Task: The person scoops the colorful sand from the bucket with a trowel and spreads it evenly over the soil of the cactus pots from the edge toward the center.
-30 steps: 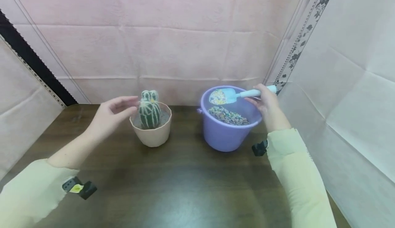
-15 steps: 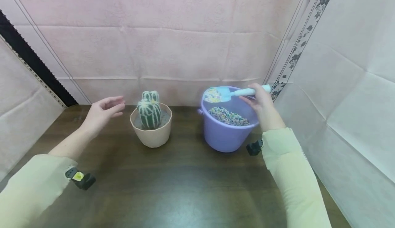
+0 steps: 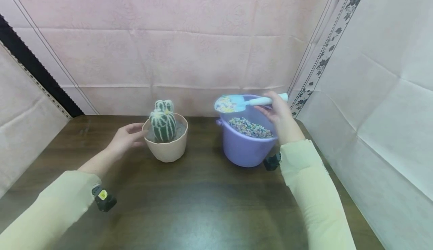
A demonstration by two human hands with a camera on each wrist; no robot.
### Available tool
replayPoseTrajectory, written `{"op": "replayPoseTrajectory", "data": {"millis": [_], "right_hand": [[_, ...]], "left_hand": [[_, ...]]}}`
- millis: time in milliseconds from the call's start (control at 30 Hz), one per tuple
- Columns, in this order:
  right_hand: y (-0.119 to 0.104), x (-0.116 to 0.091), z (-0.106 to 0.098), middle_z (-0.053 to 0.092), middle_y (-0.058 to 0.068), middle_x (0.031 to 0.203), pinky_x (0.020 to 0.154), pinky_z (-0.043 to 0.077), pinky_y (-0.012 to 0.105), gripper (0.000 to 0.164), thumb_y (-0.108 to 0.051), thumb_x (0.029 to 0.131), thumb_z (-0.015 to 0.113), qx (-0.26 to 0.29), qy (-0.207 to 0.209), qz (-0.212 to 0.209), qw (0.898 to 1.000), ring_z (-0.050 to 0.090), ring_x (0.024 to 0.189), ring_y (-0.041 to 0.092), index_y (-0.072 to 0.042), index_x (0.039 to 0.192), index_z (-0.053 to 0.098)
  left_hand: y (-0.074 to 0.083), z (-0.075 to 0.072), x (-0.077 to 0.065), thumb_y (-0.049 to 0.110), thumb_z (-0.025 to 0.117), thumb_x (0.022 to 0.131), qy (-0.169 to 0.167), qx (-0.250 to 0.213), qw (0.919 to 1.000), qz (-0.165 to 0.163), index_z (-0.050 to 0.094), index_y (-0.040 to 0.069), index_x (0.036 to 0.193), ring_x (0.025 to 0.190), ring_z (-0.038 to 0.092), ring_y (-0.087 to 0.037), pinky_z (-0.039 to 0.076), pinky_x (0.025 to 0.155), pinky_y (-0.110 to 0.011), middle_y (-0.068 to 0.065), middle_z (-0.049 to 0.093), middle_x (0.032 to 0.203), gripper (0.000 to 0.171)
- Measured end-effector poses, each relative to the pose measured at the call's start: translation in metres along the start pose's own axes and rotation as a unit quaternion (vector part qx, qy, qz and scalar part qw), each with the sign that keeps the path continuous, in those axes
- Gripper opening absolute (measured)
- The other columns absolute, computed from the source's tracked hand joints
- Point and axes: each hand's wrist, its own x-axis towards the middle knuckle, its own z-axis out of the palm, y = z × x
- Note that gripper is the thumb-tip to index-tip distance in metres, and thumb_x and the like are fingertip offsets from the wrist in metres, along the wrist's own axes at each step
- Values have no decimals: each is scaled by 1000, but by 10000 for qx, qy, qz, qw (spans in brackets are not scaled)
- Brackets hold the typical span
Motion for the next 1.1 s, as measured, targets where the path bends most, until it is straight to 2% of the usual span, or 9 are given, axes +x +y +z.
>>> {"op": "replayPoseTrajectory", "data": {"millis": [100, 300, 500, 733, 867, 1100], "right_hand": [[3, 2, 3, 51, 11, 98, 76, 58, 36, 21, -5, 88, 59, 11, -2, 49, 10000, 61, 74, 26, -12, 100, 42], [11, 6, 13, 51, 9, 100, 73, 59, 37, 23, -5, 89, 57, 35, -2, 125, 9999, 55, 106, 22, -14, 102, 41], [22, 11, 28, 49, 9, 101, 76, 58, 36, 16, -6, 89, 56, -104, -104, 119, 9998, 53, 110, 22, -11, 97, 44], [39, 14, 50, 48, 7, 104, 59, 59, 35, 12, -5, 90, 53, -415, -167, 29, 9990, 46, 122, 22, -10, 98, 45], [46, 16, 59, 47, 6, 105, 56, 59, 34, 10, -4, 91, 50, -631, -310, -67, 9975, 47, 117, 22, -11, 97, 48], [56, 18, 72, 45, 5, 103, 58, 59, 32, 17, -3, 90, 49, -1039, -424, -268, 9933, 52, 93, 21, -17, 100, 50]], "left_hand": [[-3, 4, 2, 18, 53, 95, 56, -44, 10000, -35, 34, -2, 142, 120, 48, -29, 56, 82, -27, -24, 42, 139, 55], [-2, 6, 2, 17, 51, 95, 127, -148, 9997, -110, 35, -1, 141, 122, 47, -32, 53, 90, -36, -24, 42, 139, 52], [0, 9, 4, 18, 51, 95, 189, -288, 9992, -214, 37, -1, 141, 124, 46, -32, 49, 96, -42, -23, 42, 139, 51], [-3, 8, 7, 19, 50, 96, 219, -428, 9983, -320, 36, 0, 141, 126, 45, -30, 47, 99, -42, -22, 41, 141, 51], [-4, 8, 7, 19, 50, 96, 216, -448, 9984, -275, 37, 0, 141, 124, 46, -29, 48, 98, -40, -22, 41, 140, 50], [-3, 8, 8, 18, 50, 96, 214, -424, 9987, -207, 38, 0, 140, 120, 49, -27, 51, 94, -36, -22, 43, 138, 50]]}}
